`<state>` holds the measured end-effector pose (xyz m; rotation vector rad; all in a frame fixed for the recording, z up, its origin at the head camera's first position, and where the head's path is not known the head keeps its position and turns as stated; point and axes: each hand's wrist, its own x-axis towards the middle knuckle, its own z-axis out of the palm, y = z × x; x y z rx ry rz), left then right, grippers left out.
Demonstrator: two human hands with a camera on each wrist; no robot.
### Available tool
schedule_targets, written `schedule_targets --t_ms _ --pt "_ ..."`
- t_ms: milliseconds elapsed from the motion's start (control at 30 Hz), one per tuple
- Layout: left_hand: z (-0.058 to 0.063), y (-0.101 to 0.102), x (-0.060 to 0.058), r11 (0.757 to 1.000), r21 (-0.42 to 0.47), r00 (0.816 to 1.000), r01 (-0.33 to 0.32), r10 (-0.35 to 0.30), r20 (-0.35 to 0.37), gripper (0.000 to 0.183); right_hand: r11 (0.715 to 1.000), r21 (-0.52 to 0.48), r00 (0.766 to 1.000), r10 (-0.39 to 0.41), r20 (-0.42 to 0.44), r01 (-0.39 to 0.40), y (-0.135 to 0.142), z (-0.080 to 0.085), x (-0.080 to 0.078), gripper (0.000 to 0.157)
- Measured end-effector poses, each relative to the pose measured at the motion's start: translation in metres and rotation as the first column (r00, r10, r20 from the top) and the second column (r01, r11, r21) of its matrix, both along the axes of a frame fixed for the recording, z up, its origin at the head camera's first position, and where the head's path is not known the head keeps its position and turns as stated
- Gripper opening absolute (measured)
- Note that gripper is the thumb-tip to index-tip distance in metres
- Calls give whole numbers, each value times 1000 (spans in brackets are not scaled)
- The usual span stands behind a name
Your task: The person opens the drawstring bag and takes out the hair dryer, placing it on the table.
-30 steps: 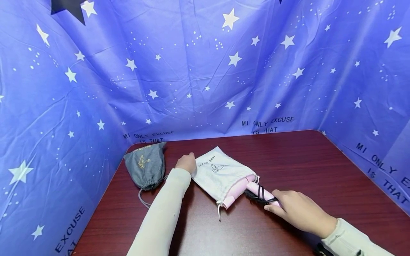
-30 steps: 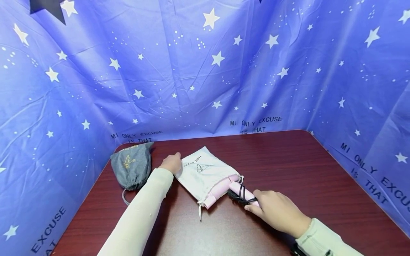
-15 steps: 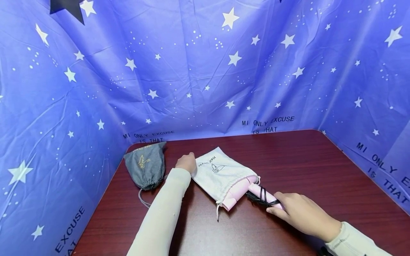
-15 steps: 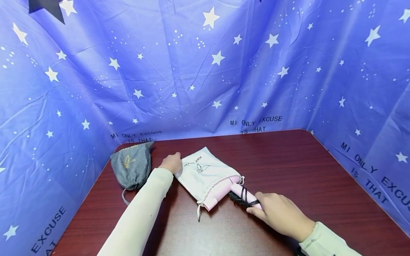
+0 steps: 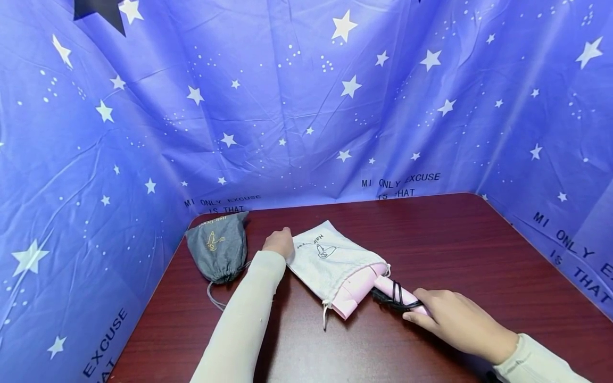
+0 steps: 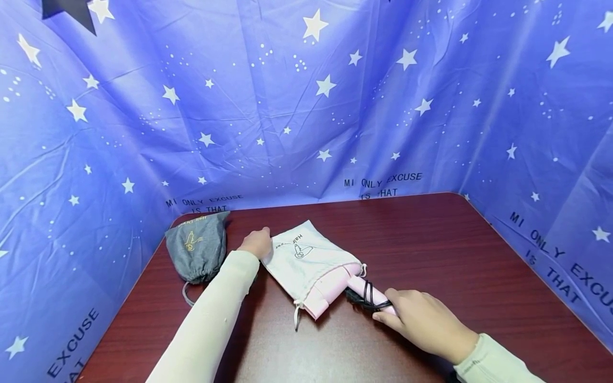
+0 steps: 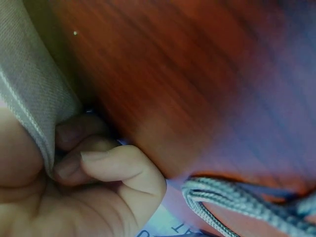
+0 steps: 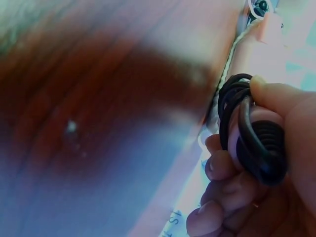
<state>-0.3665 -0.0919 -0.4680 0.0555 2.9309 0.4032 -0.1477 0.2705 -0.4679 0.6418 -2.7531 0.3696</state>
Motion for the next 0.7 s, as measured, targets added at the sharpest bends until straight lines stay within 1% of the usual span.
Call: schedule_targets --t_ms 400,700 --pt "1 -1 1 1000 4 1000 9 -9 2 60 1000 6 1000 20 3 -20 5 2 1 36" --pt "2 1 3 1000 -8 1000 8 -8 2 55 998 -1 998 55 7 -55 11 4 2 33"
